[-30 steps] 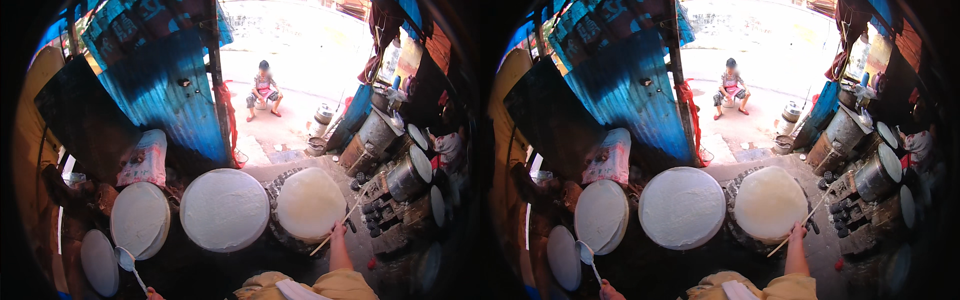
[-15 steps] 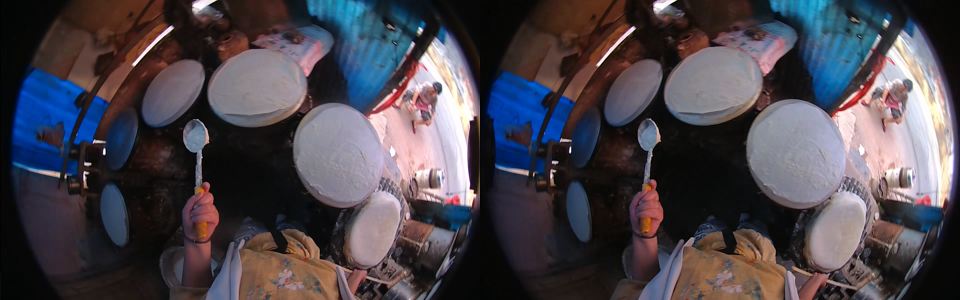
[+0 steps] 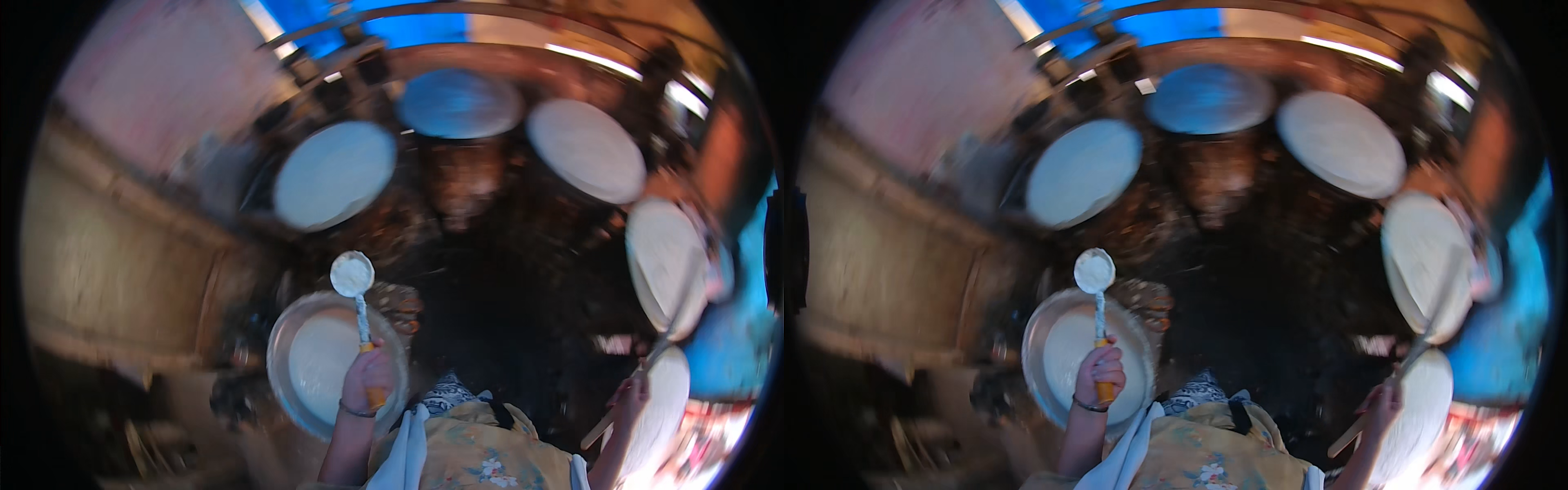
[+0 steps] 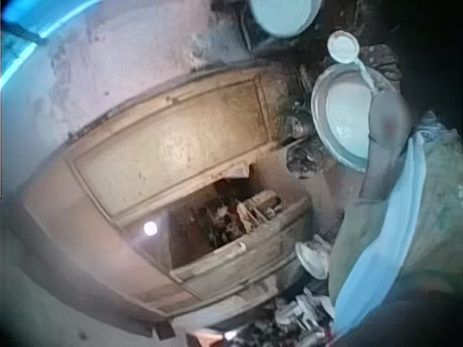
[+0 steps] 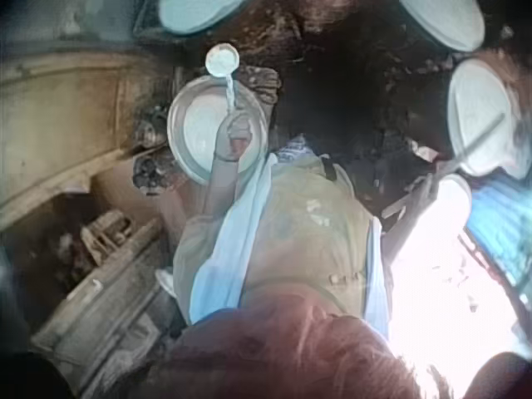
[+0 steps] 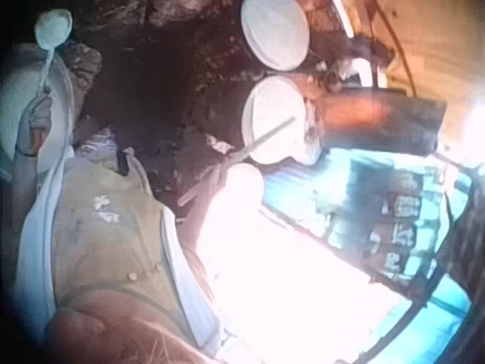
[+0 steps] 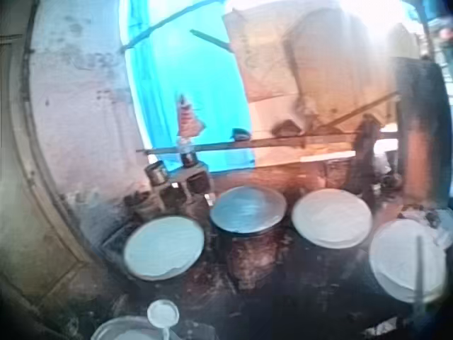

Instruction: The person prepares crepes by pouring batter from a ladle onto multiple hot circular griddles and spreading it thin using a stick, then removing the cooked crepes by hand.

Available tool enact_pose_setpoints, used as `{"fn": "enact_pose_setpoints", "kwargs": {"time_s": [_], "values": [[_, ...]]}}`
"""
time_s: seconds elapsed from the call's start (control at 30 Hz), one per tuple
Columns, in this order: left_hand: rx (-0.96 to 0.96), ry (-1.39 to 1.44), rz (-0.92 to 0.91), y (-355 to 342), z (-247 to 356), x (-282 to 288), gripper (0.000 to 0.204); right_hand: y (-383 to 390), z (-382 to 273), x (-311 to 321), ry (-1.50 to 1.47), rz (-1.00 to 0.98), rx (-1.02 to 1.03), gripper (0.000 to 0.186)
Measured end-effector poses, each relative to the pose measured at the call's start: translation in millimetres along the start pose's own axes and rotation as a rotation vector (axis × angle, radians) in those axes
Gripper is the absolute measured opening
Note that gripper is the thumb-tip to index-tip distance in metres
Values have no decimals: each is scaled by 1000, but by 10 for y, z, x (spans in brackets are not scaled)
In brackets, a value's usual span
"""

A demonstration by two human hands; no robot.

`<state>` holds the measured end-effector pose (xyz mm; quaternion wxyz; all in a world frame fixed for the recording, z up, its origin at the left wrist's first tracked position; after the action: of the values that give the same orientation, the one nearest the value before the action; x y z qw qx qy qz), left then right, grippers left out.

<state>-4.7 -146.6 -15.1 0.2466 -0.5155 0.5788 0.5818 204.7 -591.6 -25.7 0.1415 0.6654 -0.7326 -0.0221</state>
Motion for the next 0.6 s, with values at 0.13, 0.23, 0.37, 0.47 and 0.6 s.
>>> {"fn": "enact_pose_setpoints", "kwargs": {"time_s": [0.13,0.23,0.37,0.47,0.6], "values": [[-508,-634,622,384,747,1124,5,2,352,-1669,320,-571,134,38],[-628,-862,1095,483,1070,2263,5,446,304,-2741,439,-953,234,41],[-251,-307,697,367,1039,2678,9,1091,385,-3641,828,-1346,141,43],[-68,215,339,385,1052,2428,17,1309,1185,-3957,1018,-1495,619,36],[-91,352,94,608,979,1708,14,1593,1198,-4020,1044,-1605,507,32]]}}
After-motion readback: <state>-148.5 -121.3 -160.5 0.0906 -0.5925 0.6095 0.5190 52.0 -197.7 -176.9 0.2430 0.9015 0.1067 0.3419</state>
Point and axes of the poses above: each hand's wrist, its own y-axis away from the middle knuckle, its own x-axis out of the back of the hand, z = x × y, the point moved 2 cm from there along -y, towards the middle knuckle, and after that the axes turned 9 degrees about y, right-handed, at the moved point
